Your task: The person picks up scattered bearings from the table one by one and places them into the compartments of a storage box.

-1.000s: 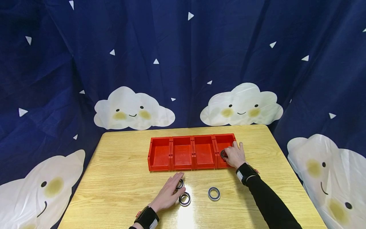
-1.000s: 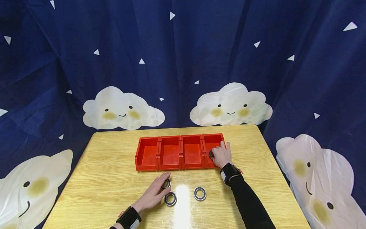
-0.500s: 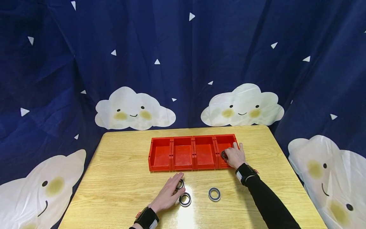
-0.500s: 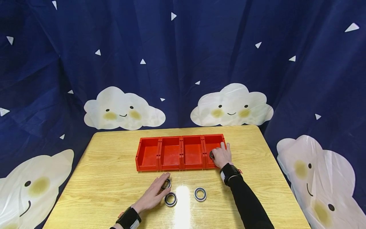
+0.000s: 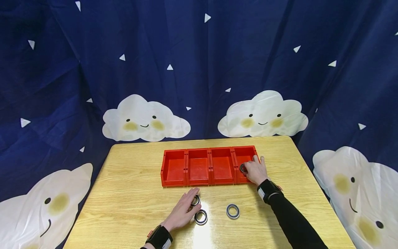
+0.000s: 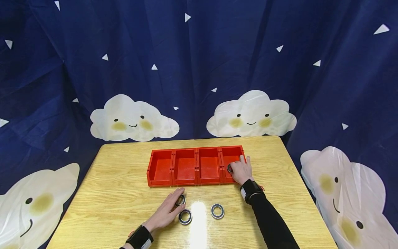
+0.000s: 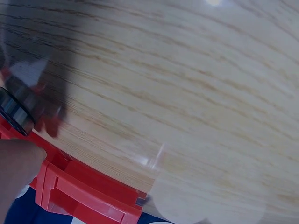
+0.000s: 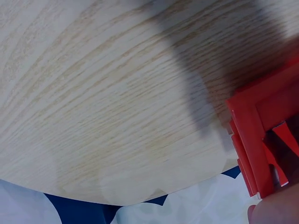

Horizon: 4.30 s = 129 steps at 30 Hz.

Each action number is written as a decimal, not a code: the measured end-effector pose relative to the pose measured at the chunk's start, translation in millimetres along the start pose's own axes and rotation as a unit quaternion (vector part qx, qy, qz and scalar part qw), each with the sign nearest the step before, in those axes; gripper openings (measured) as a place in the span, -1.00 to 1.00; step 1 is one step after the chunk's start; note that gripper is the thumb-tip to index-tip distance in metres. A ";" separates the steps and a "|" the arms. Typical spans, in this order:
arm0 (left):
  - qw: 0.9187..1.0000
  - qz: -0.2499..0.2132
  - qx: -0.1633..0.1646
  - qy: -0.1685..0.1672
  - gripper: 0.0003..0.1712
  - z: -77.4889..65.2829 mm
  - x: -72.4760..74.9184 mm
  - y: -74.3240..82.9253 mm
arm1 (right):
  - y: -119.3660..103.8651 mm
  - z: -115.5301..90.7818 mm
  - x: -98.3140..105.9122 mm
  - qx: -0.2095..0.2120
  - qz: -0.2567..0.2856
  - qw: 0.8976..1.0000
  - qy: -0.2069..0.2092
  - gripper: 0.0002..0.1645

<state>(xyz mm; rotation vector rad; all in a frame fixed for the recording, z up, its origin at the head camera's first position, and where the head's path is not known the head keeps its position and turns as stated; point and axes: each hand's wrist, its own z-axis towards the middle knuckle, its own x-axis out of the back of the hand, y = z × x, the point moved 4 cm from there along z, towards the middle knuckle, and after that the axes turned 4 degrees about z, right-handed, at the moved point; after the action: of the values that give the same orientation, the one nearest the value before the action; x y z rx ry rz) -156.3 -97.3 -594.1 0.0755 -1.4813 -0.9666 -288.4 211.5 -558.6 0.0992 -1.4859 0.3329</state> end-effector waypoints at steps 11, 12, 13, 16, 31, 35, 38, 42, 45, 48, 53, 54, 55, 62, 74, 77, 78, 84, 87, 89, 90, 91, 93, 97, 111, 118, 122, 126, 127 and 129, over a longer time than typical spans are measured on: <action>1.000 0.004 0.007 0.000 -0.31 -0.9 0.4 -0.2 | -2.4 -6.9 7.0 0.027 0.052 0.997 0.058 -0.79; 1.000 0.003 0.007 0.001 -0.30 -0.8 0.5 -0.2 | -3.4 -7.2 8.2 0.031 0.057 0.996 0.060 -0.78; 1.000 0.001 0.007 0.002 -0.30 -0.8 0.8 -0.2 | -4.3 -7.5 9.0 0.033 0.060 0.996 0.062 -0.76; 1.000 -0.003 0.009 0.005 -0.29 -0.7 1.1 -0.3 | -6.5 -7.9 11.9 0.038 0.071 0.995 0.064 -0.71; 1.000 -0.008 0.014 0.011 -0.31 0.6 4.1 -1.7 | -14.2 -17.3 31.9 0.045 0.101 0.992 0.063 -0.53; 1.000 -0.010 0.016 0.009 -0.29 0.8 5.0 -1.0 | -15.4 -20.4 33.4 0.044 0.112 0.991 0.061 -0.50; 1.000 -0.010 0.016 0.009 -0.29 0.9 5.8 -0.2 | -15.9 -22.7 34.2 0.040 0.121 0.990 0.056 -0.47; 1.000 -0.005 0.017 0.010 -0.29 0.8 6.1 -0.3 | -16.6 -26.6 35.7 0.038 0.133 0.989 0.051 -0.43; 1.000 -0.003 0.016 0.012 -0.29 0.8 6.5 -0.6 | -17.3 -29.9 36.7 0.040 0.137 0.988 0.054 -0.41; 1.000 -0.006 0.017 0.013 -0.29 0.8 7.3 -0.4 | -19.0 -33.1 38.0 0.042 0.136 0.988 0.058 -0.39; 1.000 -0.008 0.024 0.012 -0.27 0.3 8.8 0.0 | -22.7 -38.8 40.8 0.041 0.138 0.988 0.059 -0.38; 1.000 -0.008 0.026 0.012 -0.27 0.3 9.2 0.0 | -23.5 -39.9 41.5 0.039 0.141 0.987 0.058 -0.38; 1.000 -0.008 0.026 0.014 -0.27 0.3 9.4 -0.1 | -24.3 -41.1 42.1 0.038 0.144 0.987 0.058 -0.38; 1.000 -0.003 0.023 0.018 -0.28 0.7 10.7 -0.9 | -28.3 -50.1 43.2 0.036 0.163 0.984 0.055 -0.40; 0.999 0.000 0.029 0.021 -0.28 1.2 11.6 -1.3 | -32.8 -64.3 42.0 0.030 0.177 0.982 0.056 -0.38; 0.999 0.004 0.028 0.022 -0.29 1.3 11.1 -1.4 | -34.9 -69.0 41.3 0.032 0.175 0.983 0.050 -0.37; 0.999 0.004 0.028 0.022 -0.30 1.3 11.0 -1.5 | -35.6 -70.6 40.8 0.033 0.174 0.983 0.050 -0.38; 0.999 0.007 0.027 0.024 -0.30 1.1 11.3 -0.9 | -40.0 -81.2 36.2 0.049 0.171 0.983 0.056 -0.43; 0.999 0.004 0.030 0.024 -0.30 1.3 12.0 -0.1 | -42.6 -86.8 33.2 0.054 0.166 0.983 0.054 -0.44; 0.999 0.003 0.031 0.024 -0.30 1.6 12.1 0.1 | -43.7 -90.5 30.3 0.052 0.165 0.984 0.047 -0.43; 0.999 0.003 0.032 0.024 -0.30 1.9 11.9 0.0 | -44.2 -92.3 28.8 0.050 0.168 0.984 0.043 -0.43; 0.999 0.002 0.032 0.024 -0.30 2.0 11.7 0.0 | -44.6 -94.1 27.0 0.047 0.168 0.984 0.038 -0.42; 0.999 0.004 0.032 0.024 -0.31 2.2 10.8 -0.7 | -44.7 -97.3 22.5 0.040 0.168 0.985 0.027 -0.41; 0.999 0.004 0.033 0.023 -0.31 2.3 9.9 -1.4 | -45.0 -101.7 15.7 0.033 0.165 0.986 0.011 -0.41; 0.999 0.009 0.031 0.010 -0.30 1.9 9.5 -0.6 | -49.0 -111.1 4.7 0.012 0.161 0.987 -0.025 -0.39; 0.999 0.003 0.036 0.010 -0.29 2.3 9.5 -0.2 | -54.7 -116.3 -0.7 0.029 0.163 0.986 -0.019 -0.41; 0.999 0.000 0.040 0.010 -0.29 2.1 9.5 0.1 | -56.1 -117.7 -3.4 0.023 0.166 0.986 -0.021 -0.41; 0.999 -0.001 0.035 0.009 -0.30 1.8 10.1 1.6 | -57.9 -118.1 -5.3 0.015 0.170 0.985 -0.026 -0.41; 0.999 -0.001 0.034 0.009 -0.30 1.8 10.3 1.7 | -58.5 -118.2 -5.8 0.015 0.170 0.985 -0.027 -0.42; 0.999 -0.001 0.034 0.010 -0.30 2.0 10.6 1.8 | -59.1 -118.1 -7.4 0.014 0.170 0.985 -0.027 -0.42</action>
<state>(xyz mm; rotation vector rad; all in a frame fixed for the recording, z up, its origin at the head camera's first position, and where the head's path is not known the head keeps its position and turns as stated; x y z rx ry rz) -159.2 -101.3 -584.4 0.1367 -1.4966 -0.9145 -159.0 185.7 -568.3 -0.1253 -1.5517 0.6310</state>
